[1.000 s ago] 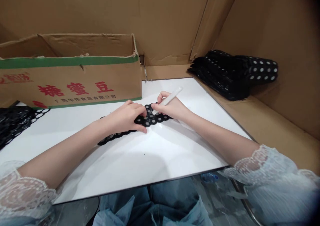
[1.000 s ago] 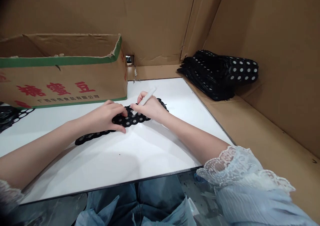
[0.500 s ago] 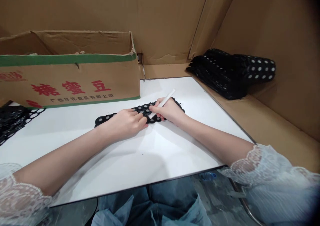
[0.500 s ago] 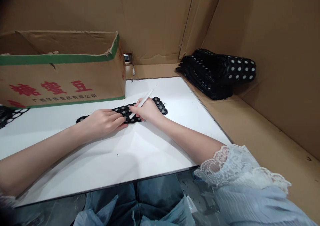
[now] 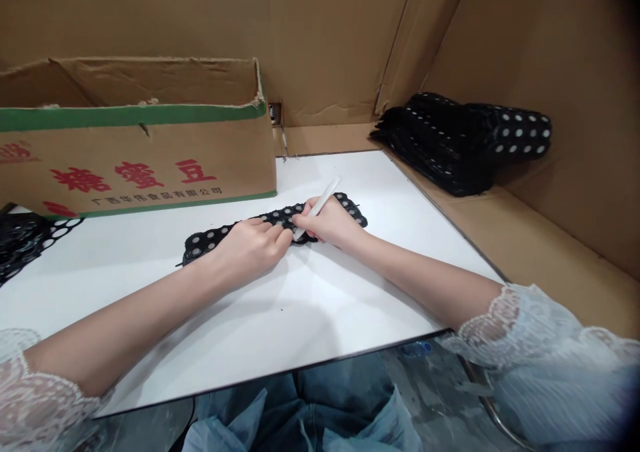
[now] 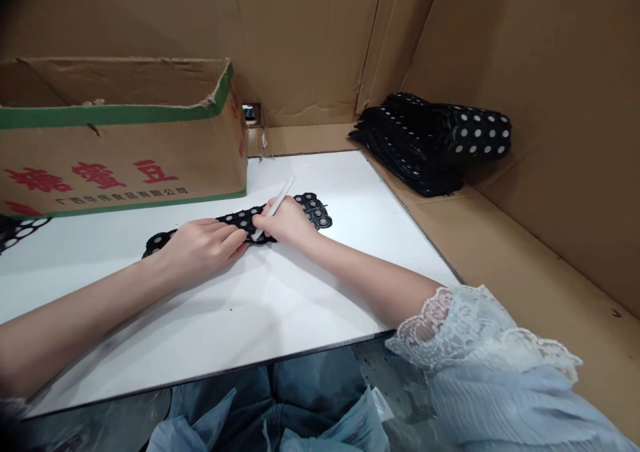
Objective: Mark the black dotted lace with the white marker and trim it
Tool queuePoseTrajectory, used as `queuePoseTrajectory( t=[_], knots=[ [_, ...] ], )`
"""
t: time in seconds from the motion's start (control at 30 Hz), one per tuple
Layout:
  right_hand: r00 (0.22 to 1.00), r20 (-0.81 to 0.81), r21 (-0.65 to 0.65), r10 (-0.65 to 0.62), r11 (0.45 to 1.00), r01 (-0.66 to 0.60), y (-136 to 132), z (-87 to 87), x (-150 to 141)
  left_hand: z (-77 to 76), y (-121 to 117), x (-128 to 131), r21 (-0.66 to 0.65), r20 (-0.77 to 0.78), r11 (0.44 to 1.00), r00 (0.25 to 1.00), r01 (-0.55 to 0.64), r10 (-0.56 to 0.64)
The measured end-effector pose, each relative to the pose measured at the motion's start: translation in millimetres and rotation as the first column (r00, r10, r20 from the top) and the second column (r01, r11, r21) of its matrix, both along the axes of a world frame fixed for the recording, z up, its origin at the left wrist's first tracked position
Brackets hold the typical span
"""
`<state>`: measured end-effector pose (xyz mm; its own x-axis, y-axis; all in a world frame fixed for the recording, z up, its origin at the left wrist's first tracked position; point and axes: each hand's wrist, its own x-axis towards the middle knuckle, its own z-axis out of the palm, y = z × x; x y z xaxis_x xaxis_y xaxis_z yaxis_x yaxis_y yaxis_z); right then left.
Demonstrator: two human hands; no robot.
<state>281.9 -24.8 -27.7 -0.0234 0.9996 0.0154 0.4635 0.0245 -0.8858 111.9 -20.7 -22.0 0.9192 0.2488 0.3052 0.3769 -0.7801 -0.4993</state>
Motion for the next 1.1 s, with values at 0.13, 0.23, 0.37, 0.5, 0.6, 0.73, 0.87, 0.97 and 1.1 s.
queuePoseTrajectory(
  t=[0.13, 0.23, 0.37, 0.5, 0.6, 0.73, 0.87, 0.97, 1.1],
  knots=[
    [0.998, 0.062, 0.105, 0.01, 0.994, -0.016, -3.7, -0.4, -2.9, -6.6, -0.7, -0.9, 0.051, 0.07, 0.997, 0.996, -0.054, 0.051],
    [0.995, 0.102, 0.156, 0.021, 0.987, -0.037, -6.2, -0.9, -4.0, -12.8, -0.7, -0.5, 0.063, 0.184, 0.989, 0.975, -0.135, 0.121],
    [0.995, 0.09, 0.184, 0.054, 0.98, -0.07, -6.2, -3.4, -2.7, -15.3, -3.3, 2.9, -0.087, 0.253, 0.967, 0.933, -0.241, 0.255],
    [0.995, 0.026, 0.177, 0.095, 0.979, -0.099, -4.0, -5.2, -0.4, -11.0, -7.5, 4.8, -0.459, 0.274, 0.848, 0.867, -0.263, 0.417],
    [0.996, 0.025, 0.165, 0.083, 0.983, -0.086, -3.1, -4.9, 0.4, -7.0, -6.8, 1.8, -0.636, 0.272, 0.755, 0.868, -0.161, 0.415],
    [0.996, 0.032, 0.165, 0.083, 0.982, -0.087, -4.1, -4.3, 0.1, -4.4, -0.8, -4.2, -0.725, 0.296, 0.688, 0.884, -0.037, 0.36],
    [0.994, 0.025, 0.164, 0.107, 0.98, -0.11, -4.4, -4.5, 1.0, -3.5, 4.3, -7.5, -0.771, 0.309, 0.635, 0.898, 0.044, 0.313],
    [0.992, -0.02, 0.107, 0.123, 0.987, -0.12, -2.2, -3.8, 3.3, -2.2, 4.9, -9.3, -0.822, 0.258, 0.567, 0.916, 0.041, 0.308],
    [0.99, -0.138, 0.055, 0.024, 0.998, -0.016, 1.5, -2.8, 6.5, -1.1, 4.7, -12.5, -0.824, 0.28, 0.563, 0.91, 0.065, 0.305]
  ],
)
